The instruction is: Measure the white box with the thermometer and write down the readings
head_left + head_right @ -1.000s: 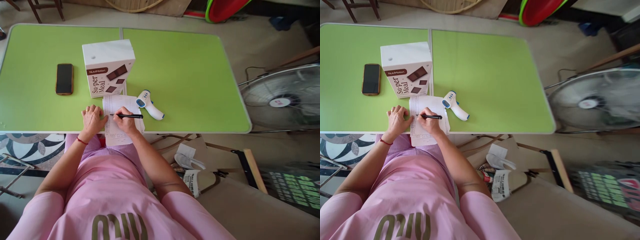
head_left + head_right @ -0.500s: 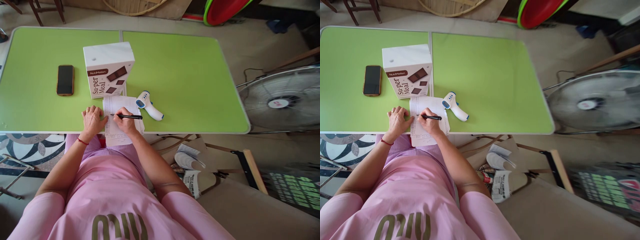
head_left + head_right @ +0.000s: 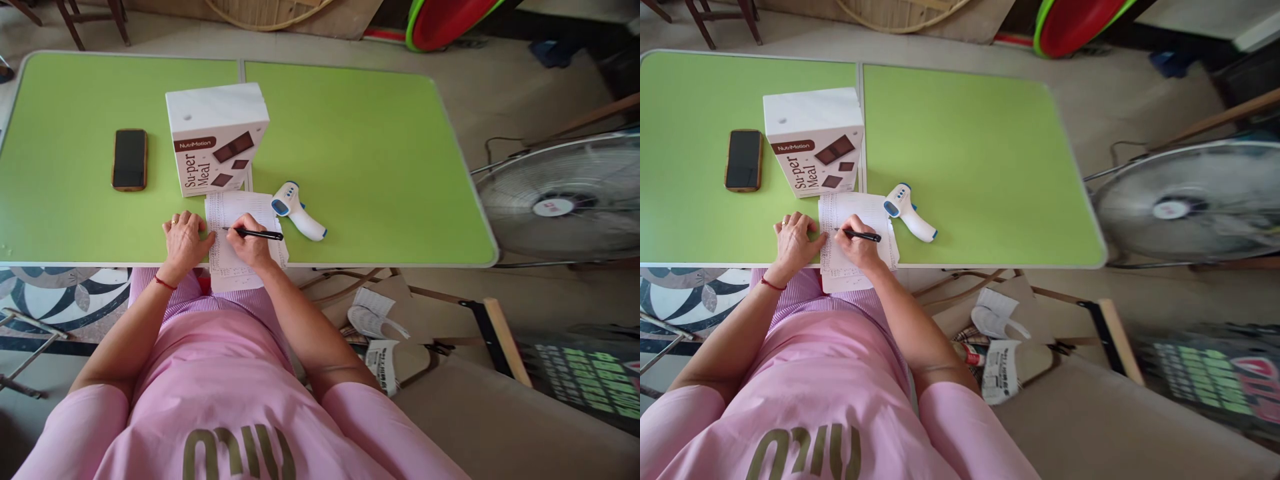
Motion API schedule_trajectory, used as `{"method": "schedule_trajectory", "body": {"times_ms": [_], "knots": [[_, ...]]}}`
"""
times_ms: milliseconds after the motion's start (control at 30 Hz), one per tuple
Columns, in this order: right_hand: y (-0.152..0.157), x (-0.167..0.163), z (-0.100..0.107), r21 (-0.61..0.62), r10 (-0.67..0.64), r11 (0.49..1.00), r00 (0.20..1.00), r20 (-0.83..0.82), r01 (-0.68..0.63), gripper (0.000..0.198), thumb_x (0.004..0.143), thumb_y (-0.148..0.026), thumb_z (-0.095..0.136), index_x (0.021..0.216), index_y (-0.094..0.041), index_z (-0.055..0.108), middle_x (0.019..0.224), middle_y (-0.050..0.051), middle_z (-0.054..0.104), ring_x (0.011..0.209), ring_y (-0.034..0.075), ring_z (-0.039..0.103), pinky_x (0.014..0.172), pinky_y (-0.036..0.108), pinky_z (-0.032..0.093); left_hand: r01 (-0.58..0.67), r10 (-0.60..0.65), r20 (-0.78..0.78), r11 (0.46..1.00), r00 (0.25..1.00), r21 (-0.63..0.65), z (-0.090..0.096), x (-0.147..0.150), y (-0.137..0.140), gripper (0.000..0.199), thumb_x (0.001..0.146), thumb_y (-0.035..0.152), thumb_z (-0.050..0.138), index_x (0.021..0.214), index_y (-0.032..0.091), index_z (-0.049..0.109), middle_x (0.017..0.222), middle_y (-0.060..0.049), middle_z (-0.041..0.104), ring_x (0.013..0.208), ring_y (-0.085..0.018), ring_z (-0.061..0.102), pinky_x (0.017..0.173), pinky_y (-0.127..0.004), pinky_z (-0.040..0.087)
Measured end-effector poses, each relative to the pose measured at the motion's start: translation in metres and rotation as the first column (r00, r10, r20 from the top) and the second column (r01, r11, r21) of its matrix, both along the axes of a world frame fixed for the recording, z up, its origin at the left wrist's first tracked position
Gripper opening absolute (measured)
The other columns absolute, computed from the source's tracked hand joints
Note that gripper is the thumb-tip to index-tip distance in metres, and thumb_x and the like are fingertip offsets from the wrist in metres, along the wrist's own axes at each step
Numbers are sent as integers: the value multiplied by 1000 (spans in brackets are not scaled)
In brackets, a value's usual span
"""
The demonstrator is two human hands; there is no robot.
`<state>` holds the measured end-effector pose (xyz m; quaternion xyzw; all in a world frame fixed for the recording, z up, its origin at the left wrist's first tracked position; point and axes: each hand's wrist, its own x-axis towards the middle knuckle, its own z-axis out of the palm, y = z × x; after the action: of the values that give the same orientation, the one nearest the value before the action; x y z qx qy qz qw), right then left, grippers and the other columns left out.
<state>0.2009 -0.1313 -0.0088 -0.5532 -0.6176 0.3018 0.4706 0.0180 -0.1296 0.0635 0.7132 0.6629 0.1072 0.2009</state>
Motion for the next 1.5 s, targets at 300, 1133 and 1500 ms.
{"method": "schedule_trajectory", "body": {"times_ms": [300, 1133, 1500], "knots": [[0, 18, 6, 22, 3, 1000, 998, -66, -2, 31, 94, -52, 69, 81, -31, 50, 71, -3, 59, 68, 19, 54, 65, 34, 52, 4, -4, 22, 1000, 1000, 13, -3, -2, 2, 21, 98, 24, 79, 93, 26, 58, 123, -14, 76, 128, -39, 66, 112, -54, 45], [-6, 12, 0, 30, -15, 999, 999, -52, 16, 24, 91, -45, 69, 83, -31, 51, 71, -4, 61, 66, 19, 57, 67, 34, 55, -5, 4, 91, 1000, 996, 19, -4, -5, -1, 41, 96, 27, 88, 78, 25, 51, 118, -10, 76, 125, -36, 66, 115, -53, 44], [-7, 10, -5, 36, -2, 999, 1000, -30, 3, 21, 91, -44, 69, 85, -30, 54, 73, -2, 61, 69, 19, 57, 67, 34, 52, 15, -15, 45, 1000, 999, 16, -6, -5, 0, 22, 96, 27, 87, 98, 25, 66, 129, -14, 77, 133, -41, 66, 118, -57, 45]]}}
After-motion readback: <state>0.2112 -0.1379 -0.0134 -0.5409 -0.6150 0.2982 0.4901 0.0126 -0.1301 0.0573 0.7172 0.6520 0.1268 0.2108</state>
